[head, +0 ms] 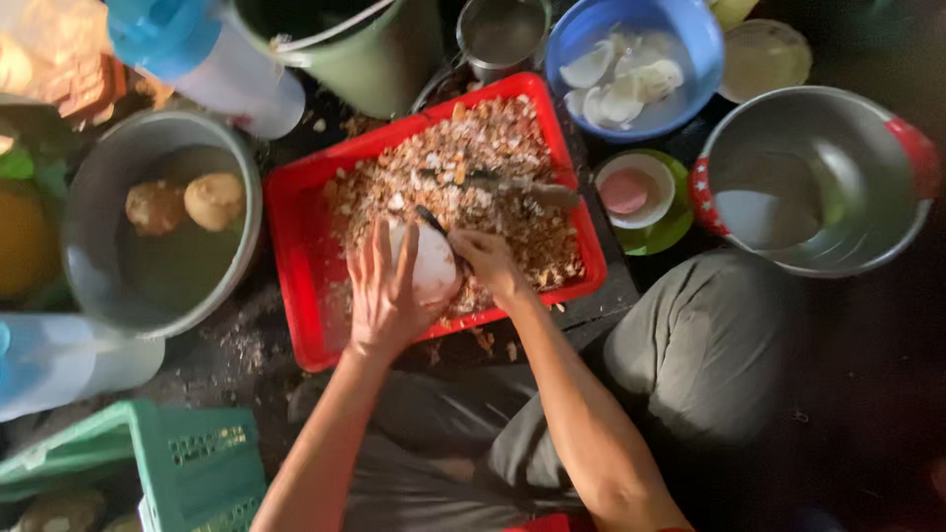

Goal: The person sits on the floor and peels the outer husk off coconuts with a knife, holding each coconut over a red tray that collects the falling husk fibers. Trimmed coconuts are placed into a green plastic crate, and the person works through several coconuts one at a time.

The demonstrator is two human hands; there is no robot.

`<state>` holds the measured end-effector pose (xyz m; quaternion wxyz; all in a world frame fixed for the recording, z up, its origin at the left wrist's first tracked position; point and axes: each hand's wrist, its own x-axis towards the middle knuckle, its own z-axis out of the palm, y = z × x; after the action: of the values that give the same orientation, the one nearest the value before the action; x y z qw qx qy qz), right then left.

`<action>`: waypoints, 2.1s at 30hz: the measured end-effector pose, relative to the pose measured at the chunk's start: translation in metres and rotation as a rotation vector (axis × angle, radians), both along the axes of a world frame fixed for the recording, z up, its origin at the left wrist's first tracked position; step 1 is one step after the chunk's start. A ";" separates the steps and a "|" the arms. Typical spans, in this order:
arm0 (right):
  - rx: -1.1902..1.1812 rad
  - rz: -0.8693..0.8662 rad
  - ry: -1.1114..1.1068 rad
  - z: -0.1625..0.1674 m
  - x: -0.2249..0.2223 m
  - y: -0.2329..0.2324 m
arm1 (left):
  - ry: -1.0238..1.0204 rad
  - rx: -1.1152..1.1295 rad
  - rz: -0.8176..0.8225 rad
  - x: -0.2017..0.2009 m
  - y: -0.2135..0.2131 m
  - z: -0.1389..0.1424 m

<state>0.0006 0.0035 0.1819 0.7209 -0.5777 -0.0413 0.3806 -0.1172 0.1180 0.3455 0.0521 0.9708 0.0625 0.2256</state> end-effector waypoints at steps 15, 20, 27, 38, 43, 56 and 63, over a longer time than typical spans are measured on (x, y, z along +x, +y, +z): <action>-0.027 -0.035 -1.350 0.146 -0.012 0.003 | -0.037 -0.651 0.049 -0.006 0.019 -0.035; -0.363 0.395 -0.870 0.175 0.006 0.025 | -0.049 -0.616 0.077 -0.006 0.020 -0.035; 0.010 -0.071 -0.670 0.113 -0.023 0.011 | -0.085 -0.730 0.213 -0.009 0.006 -0.021; 0.013 -0.124 -0.632 0.053 0.000 0.015 | -0.085 -0.708 0.100 -0.002 0.012 -0.028; 0.115 0.233 -0.455 0.077 0.020 0.022 | -0.156 -1.214 -0.046 0.000 0.019 -0.035; -0.240 -0.077 -0.995 0.042 0.003 -0.016 | 0.023 -0.395 -0.155 -0.012 0.027 -0.009; -0.991 0.441 -0.919 0.120 0.009 -0.026 | -0.100 -0.382 0.091 -0.019 0.011 -0.025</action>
<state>0.0097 -0.0221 0.3023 0.1894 -0.9178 -0.2792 0.2095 -0.1365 0.1286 0.3203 0.2282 0.9269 0.1456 0.2598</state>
